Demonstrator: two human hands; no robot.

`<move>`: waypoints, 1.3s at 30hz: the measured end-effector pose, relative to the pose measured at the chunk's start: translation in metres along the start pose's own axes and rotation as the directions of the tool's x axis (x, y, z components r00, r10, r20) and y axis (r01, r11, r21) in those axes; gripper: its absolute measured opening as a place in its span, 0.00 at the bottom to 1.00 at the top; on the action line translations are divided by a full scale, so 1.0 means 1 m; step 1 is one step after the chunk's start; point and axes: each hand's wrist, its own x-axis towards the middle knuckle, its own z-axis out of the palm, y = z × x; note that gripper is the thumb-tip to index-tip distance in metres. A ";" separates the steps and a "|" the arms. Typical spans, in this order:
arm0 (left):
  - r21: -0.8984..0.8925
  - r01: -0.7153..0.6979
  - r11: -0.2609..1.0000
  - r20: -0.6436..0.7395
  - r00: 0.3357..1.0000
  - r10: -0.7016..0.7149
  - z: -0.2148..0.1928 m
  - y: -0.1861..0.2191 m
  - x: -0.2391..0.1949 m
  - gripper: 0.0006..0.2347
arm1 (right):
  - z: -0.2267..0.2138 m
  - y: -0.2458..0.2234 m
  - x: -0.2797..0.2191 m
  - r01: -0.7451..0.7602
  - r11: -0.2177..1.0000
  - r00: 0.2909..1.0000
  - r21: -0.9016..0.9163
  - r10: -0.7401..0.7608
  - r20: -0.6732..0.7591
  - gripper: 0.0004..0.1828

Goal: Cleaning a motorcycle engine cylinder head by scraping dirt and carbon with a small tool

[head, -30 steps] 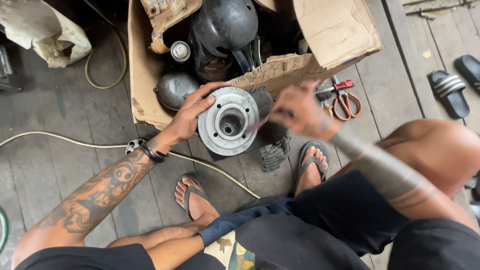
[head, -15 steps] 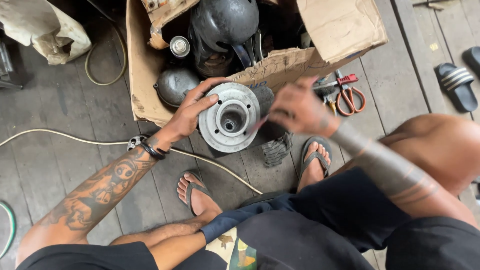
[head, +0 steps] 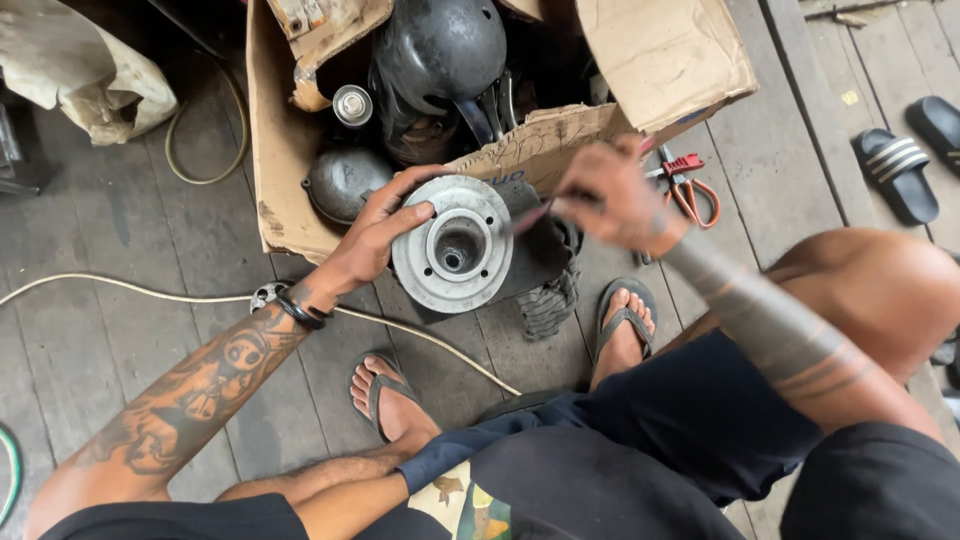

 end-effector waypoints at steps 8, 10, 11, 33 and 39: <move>-0.018 0.007 1.000 0.006 1.000 -0.006 0.003 0.001 0.000 0.22 | 0.013 0.037 -0.006 0.047 0.997 0.999 -0.060 -0.047 -0.012 0.09; 0.011 -0.001 1.000 0.002 1.000 0.001 0.003 0.001 -0.002 0.22 | 0.009 0.013 -0.003 0.070 0.995 0.998 -0.066 -0.070 0.008 0.09; 0.039 -0.010 0.999 -0.006 1.000 0.010 0.003 0.001 -0.001 0.22 | 0.007 0.002 0.000 0.096 0.993 0.995 -0.072 -0.094 0.031 0.10; 0.072 0.005 0.997 -0.004 1.000 -0.004 0.001 0.005 0.003 0.22 | 0.003 -0.015 0.010 0.136 0.988 0.991 -0.073 -0.137 -0.005 0.12; 0.046 0.015 0.999 0.033 0.999 -0.016 -0.002 0.000 0.003 0.21 | 0.012 -0.015 0.005 0.227 0.971 0.974 -0.074 -0.225 0.035 0.11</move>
